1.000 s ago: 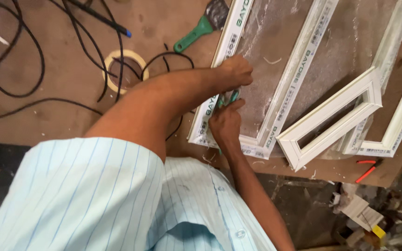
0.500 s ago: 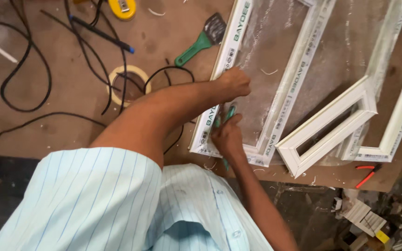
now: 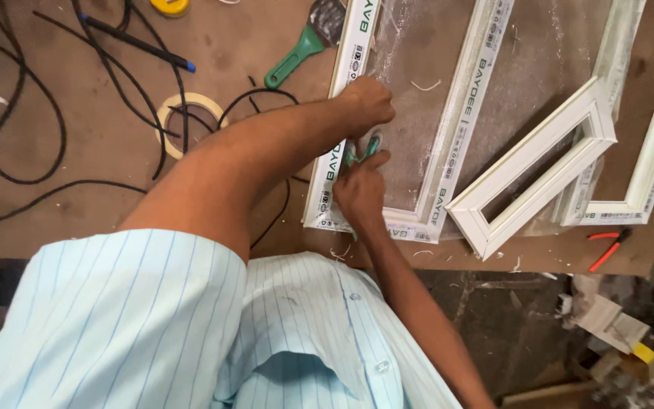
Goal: The person uses a green roller tool to press a mesh screen into the groove of a white window frame. They roll along each side of the frame to secure the screen, then lift and reposition the frame on the workbench.
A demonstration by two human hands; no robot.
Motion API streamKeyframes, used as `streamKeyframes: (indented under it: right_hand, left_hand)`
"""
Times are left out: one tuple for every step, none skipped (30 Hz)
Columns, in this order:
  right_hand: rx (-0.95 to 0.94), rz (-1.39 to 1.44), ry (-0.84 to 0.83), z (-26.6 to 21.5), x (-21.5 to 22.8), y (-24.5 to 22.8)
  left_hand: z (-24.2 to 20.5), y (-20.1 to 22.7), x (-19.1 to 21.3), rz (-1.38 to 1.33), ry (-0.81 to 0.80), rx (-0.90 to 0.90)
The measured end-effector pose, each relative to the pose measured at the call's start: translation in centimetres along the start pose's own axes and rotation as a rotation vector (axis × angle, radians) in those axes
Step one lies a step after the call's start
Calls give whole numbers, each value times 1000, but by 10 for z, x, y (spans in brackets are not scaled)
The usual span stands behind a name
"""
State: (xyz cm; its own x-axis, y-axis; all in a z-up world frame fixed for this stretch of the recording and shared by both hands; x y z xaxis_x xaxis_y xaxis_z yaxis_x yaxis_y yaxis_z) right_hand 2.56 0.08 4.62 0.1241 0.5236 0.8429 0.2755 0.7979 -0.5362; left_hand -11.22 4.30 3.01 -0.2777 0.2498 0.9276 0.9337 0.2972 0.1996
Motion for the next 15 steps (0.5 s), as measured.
streamKeyframes:
  right_hand:
    - [-13, 9, -13, 1, -2, 3]
    - [-24, 17, -21, 5, -2, 6]
    - [-35, 26, -28, 8, -2, 8]
    - [-44, 26, -31, 11, 0, 10]
    - [-54, 27, -35, 12, 2, 12]
    - [-69, 34, -50, 6, 2, 11]
    - [-82, 70, -58, 3, 5, 12]
    - [-97, 106, -73, -3, 10, 13]
    - [-112, 142, -88, -10, 14, 13]
    - [-135, 156, -78, -15, 19, 12]
    - [-158, 171, -69, -21, 25, 11]
    - [-190, 182, -55, -29, 32, 10]
    - [-152, 192, 5, -33, 42, 6]
    - [-117, 198, 73, -35, 54, 3]
    - [-82, 202, 141, -36, 66, -1]
  left_hand:
    - [-4, -1, 0, -2, -42, 11]
    - [-6, -3, 5, -34, -24, 29]
    - [-10, -4, 9, -66, -7, 46]
    - [-12, -6, 13, -94, 13, 63]
    - [-13, -5, 20, -117, 56, 65]
    - [-19, -3, 21, -149, 87, 68]
    - [-23, -5, 25, -180, 118, 71]
    - [-28, -7, 32, -252, 174, 76]
    - [-38, -12, 37, -323, 231, 81]
    - [-48, -18, 43, -391, 293, 85]
    - [-60, -29, 51, -434, 374, 129]
    - [-73, -36, 57, -481, 453, 162]
    - [-85, -42, 63, -529, 533, 195]
    - [-93, -50, 67, -538, 535, 274]
    - [-101, -56, 71, -547, 538, 353]
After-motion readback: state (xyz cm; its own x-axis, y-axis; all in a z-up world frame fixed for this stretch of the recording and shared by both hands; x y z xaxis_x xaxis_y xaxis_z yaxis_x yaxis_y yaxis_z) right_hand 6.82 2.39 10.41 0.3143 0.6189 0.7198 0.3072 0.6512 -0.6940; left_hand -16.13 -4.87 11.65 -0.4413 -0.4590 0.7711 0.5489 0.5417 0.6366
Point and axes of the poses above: each hand's wrist, its own z-axis towards the middle knuckle, its own x-axis out of the back of the hand, y = z × x, the point moved 6 cm from there along z, towards the middle knuckle, and after that the axes turned 15 degrees about x, right-handed, at the moved point
